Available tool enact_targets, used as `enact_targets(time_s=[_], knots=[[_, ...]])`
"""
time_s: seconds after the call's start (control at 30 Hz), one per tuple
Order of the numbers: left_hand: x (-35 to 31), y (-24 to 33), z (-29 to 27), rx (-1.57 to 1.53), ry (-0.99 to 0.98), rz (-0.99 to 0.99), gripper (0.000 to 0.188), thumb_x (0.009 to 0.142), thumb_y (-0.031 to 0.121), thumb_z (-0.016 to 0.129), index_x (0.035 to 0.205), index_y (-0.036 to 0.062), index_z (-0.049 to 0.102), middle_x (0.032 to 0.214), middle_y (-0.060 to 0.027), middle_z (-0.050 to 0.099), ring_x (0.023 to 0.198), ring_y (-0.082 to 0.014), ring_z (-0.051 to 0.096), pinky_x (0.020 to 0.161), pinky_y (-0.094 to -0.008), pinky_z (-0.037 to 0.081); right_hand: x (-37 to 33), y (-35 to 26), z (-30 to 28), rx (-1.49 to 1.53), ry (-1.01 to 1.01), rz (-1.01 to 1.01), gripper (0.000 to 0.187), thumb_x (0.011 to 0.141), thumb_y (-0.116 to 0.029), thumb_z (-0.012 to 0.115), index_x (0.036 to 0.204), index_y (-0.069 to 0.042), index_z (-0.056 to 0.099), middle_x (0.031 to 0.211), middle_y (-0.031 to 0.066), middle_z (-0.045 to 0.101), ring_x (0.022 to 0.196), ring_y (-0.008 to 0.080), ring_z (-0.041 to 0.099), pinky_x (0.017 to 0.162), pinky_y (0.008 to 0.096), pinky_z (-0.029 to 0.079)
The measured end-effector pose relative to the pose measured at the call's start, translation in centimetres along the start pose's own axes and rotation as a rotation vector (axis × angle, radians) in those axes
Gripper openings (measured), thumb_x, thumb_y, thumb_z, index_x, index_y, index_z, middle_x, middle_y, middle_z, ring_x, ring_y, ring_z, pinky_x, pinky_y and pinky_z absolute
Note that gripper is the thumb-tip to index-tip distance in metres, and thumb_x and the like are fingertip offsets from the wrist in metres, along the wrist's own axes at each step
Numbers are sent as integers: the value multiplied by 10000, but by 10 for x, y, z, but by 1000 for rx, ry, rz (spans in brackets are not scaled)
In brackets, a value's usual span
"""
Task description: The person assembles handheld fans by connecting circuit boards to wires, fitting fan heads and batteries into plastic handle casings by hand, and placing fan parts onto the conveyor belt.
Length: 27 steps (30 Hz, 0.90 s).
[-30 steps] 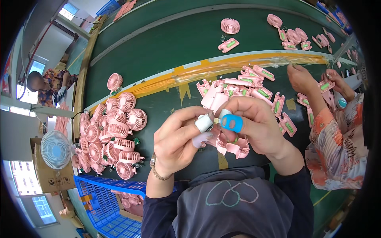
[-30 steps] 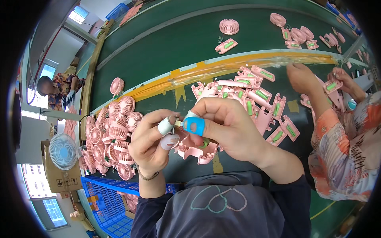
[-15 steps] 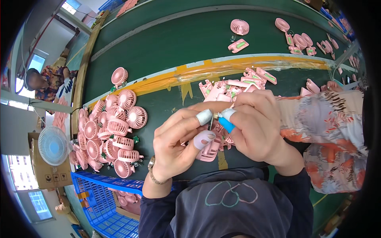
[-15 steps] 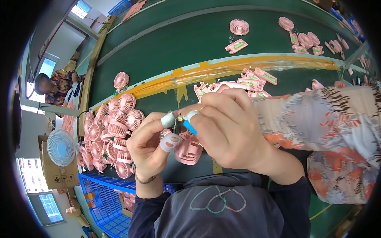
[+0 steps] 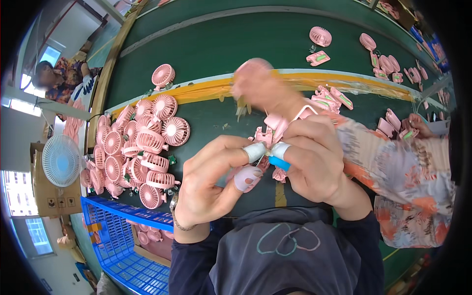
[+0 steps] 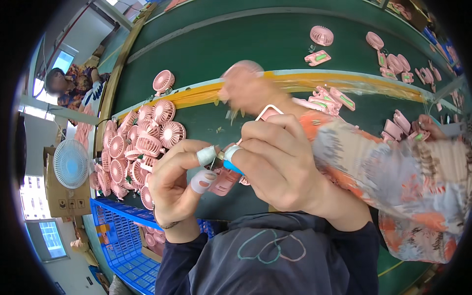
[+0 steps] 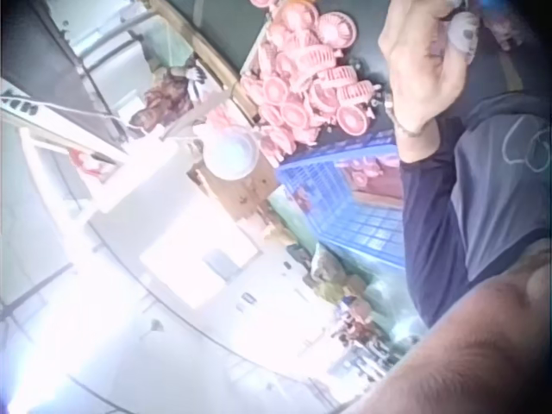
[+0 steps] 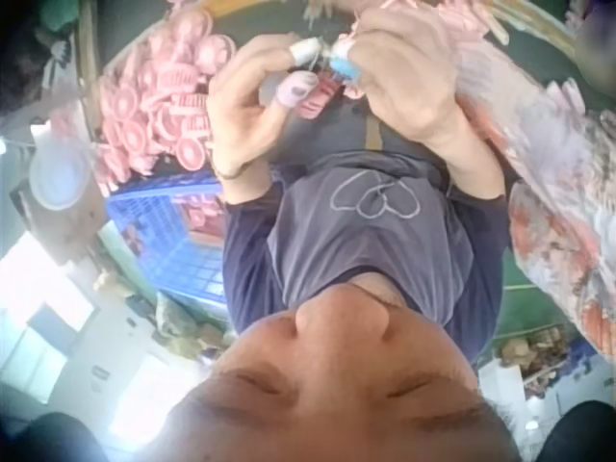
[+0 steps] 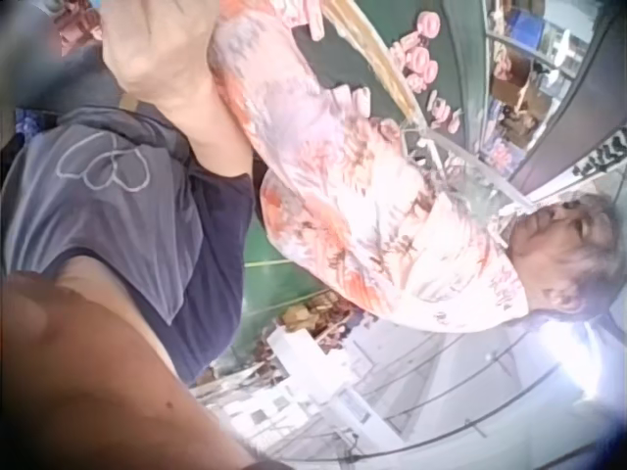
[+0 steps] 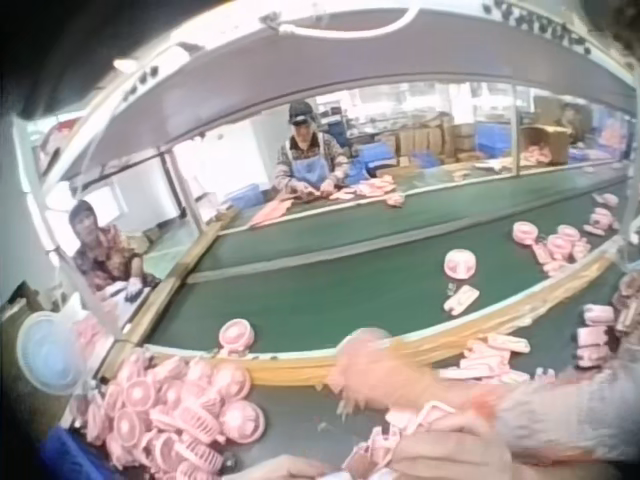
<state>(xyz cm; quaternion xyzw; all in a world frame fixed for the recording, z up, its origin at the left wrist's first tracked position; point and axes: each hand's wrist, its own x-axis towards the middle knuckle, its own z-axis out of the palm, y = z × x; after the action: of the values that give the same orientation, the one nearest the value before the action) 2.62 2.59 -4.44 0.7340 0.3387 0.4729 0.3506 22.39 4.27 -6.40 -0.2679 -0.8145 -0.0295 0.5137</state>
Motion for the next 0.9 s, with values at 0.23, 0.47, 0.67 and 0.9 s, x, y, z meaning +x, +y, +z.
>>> enact_targets(time_s=[0.23, 0.47, 0.67, 0.9], knots=[[0, -7, -13, 69, -16, 71, 216, 750, -47, 646, 964, -29, 617, 933, -167, 626, 761, -268, 632, 658, -316, 510, 9, -1, 20, 63, 6, -48, 258, 571, -9, 672, 812, 28, 588, 765, 126, 599, 776, 273, 594, 660, 374, 450], [35, -72, -19, 16, -61, -103, 281, 856, 50, 632, 1124, -32, 607, 1003, -132, 649, 907, -164, 613, 783, -275, 496, 6, 46, 55, 48, -63, 313, 178, 685, 101, 564, 845, 22, 563, 855, 172, 574, 815, 330, 570, 714, 399, 459], [80, -216, -134, 674, 513, -541, 266, 808, 143, 641, 1053, 43, 663, 959, -185, 674, 915, -313, 653, 808, -385, 512, 37, 152, 73, -238, 158, 319, 167, 759, 33, 579, 920, -1, 609, 930, 151, 596, 875, 332, 561, 768, 402, 443], [91, -282, -140, 1041, 3, -612, 203, 808, 145, 602, 987, 134, 698, 934, -190, 670, 916, -339, 639, 820, -432, 510, -25, 244, 95, -592, -175, 372, 243, 738, 11, 603, 977, -27, 633, 991, 141, 612, 949, 339, 558, 849, 405, 427]])
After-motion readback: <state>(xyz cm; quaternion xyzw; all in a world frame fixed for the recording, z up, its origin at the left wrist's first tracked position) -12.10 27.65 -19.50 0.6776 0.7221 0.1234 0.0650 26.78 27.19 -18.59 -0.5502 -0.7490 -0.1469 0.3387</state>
